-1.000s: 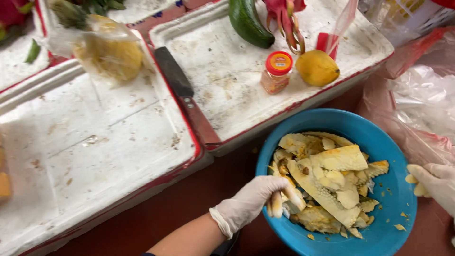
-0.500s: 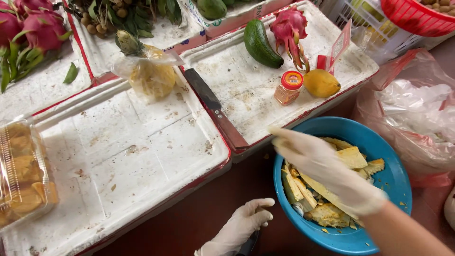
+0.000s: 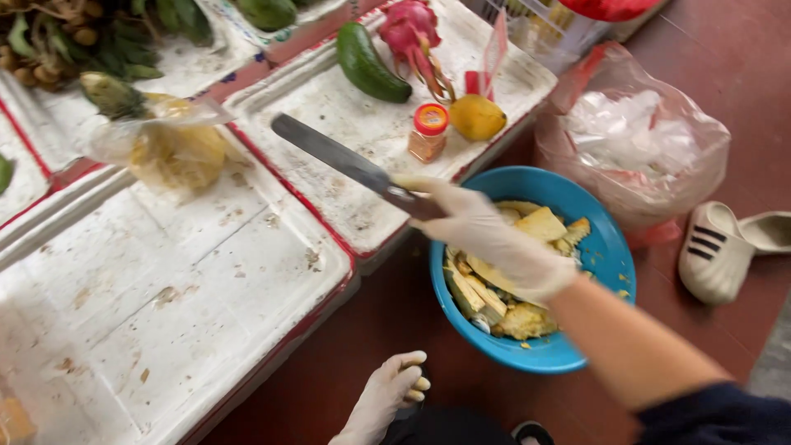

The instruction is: Put on protective gloves and peel a pineapple with a knife

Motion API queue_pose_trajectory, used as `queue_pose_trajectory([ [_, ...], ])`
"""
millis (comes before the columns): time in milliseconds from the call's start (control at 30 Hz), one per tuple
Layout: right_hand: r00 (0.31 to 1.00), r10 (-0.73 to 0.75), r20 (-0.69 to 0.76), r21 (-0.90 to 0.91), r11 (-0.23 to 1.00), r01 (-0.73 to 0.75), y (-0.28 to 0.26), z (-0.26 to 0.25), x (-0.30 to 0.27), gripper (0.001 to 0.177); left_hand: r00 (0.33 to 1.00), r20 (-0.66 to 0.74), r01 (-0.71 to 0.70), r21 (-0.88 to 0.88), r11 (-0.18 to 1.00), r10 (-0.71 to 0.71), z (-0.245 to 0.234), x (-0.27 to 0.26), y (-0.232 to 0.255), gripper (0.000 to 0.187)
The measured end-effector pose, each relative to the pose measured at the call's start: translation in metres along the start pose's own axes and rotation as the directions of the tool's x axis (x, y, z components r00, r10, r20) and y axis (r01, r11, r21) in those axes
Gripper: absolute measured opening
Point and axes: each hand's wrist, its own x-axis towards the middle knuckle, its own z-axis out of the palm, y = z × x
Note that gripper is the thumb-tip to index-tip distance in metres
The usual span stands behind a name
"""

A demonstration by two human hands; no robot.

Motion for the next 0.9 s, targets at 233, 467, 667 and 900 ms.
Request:
queue_pose_trajectory([
  [233, 0.837, 0.486, -0.253, 0.133, 0.874, -0.467, 0.204, -0.077, -0.148, 0.049, 0.997, 0.034, 0.063, 0.161, 0.985, -0.07, 0.046, 0.108, -0.018, 0.087],
  [467, 0.635, 0.726, -0.264, -0.328, 0.552, -0.767, 0.319, -0.038, -0.198, 0.055, 0.994, -0.076, 0.067, -0.072, 0.995, -0.073, 0.082, 0.147, -0.016, 0.06],
  [667, 0.874, 0.423, -0.241, -0.589, 0.652, -0.478, 0.393, -0.013, -0.204, 0.069, 0.964, -0.009, 0.267, 0.029, 0.963, -0.266, 0.076, 0.153, -0.018, 0.056],
  [900, 0.767, 0.188, -0.613, -0.4, 0.763, -0.507, 0.405, -0.062, -0.268, 0.07, 0.73, -0.072, 0.599, 0.547, 0.585, -0.68, 0.104, 0.129, -0.007, 0.053],
])
